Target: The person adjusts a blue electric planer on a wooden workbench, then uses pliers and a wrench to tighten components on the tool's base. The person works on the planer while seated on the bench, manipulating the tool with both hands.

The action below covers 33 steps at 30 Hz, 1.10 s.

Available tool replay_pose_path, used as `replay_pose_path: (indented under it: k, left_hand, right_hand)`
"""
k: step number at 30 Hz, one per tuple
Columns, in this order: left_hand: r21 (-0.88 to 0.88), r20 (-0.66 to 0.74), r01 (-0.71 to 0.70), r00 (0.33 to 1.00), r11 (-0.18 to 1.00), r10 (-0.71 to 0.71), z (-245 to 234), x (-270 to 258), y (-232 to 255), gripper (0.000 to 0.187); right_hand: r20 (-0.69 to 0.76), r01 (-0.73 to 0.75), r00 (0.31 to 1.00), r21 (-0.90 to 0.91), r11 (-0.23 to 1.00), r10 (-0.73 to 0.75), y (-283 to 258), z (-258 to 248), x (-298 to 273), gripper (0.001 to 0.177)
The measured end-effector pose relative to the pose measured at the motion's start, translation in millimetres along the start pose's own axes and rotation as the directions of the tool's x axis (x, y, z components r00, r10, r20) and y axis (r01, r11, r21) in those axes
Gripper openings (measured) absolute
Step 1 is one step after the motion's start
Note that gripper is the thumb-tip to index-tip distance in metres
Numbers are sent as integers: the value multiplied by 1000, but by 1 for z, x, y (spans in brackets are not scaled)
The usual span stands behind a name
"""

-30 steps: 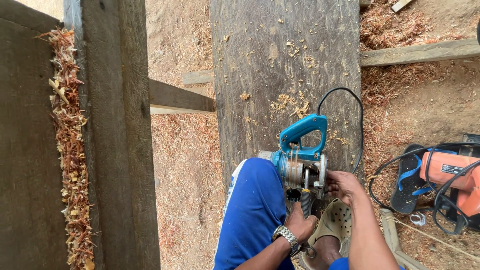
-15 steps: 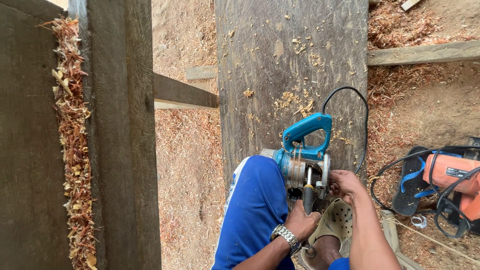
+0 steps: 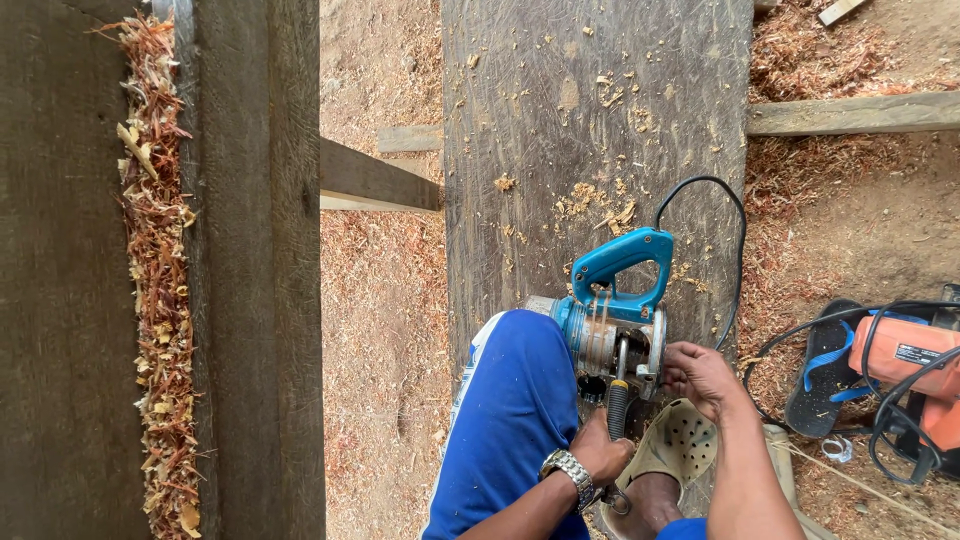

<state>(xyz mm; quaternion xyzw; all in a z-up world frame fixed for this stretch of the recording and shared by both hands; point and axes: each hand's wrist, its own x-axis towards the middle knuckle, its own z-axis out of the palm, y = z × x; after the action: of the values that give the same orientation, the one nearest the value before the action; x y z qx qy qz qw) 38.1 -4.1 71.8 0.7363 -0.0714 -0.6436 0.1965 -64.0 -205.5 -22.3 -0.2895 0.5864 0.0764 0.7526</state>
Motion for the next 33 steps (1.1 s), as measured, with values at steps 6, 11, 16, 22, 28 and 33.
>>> replay_pose_path:
  k: [6, 11, 16, 22, 28, 33]
  left_hand:
    - [-3, 10, 9, 1000, 1000, -9, 1, 2, -3, 35]
    - [4, 8, 14, 1000, 1000, -14, -1, -2, 2, 34]
    - [14, 2, 10, 1000, 1000, -10, -1, -1, -1, 35]
    - [25, -5, 24, 1000, 999, -24, -4, -5, 7, 36]
    - [13, -15, 6, 1000, 1000, -6, 2, 1, -3, 34]
    - [14, -34, -30, 999, 999, 30, -2, -5, 4, 35]
  right_hand:
    - [-66, -67, 996, -43, 997, 64, 20, -13, 38, 18]
    - [-63, -49, 997, 78, 996, 54, -1, 7, 3, 16]
    - [-79, -73, 994, 78, 994, 79, 14, -6, 24, 18]
    - [-67, -43, 997, 7, 999, 44, 18, -6, 31, 17]
    - [-30, -27, 999, 59, 998, 29, 24, -10, 34, 16]
    - [-14, -10, 1000, 5, 1000, 11, 19, -16, 26, 15]
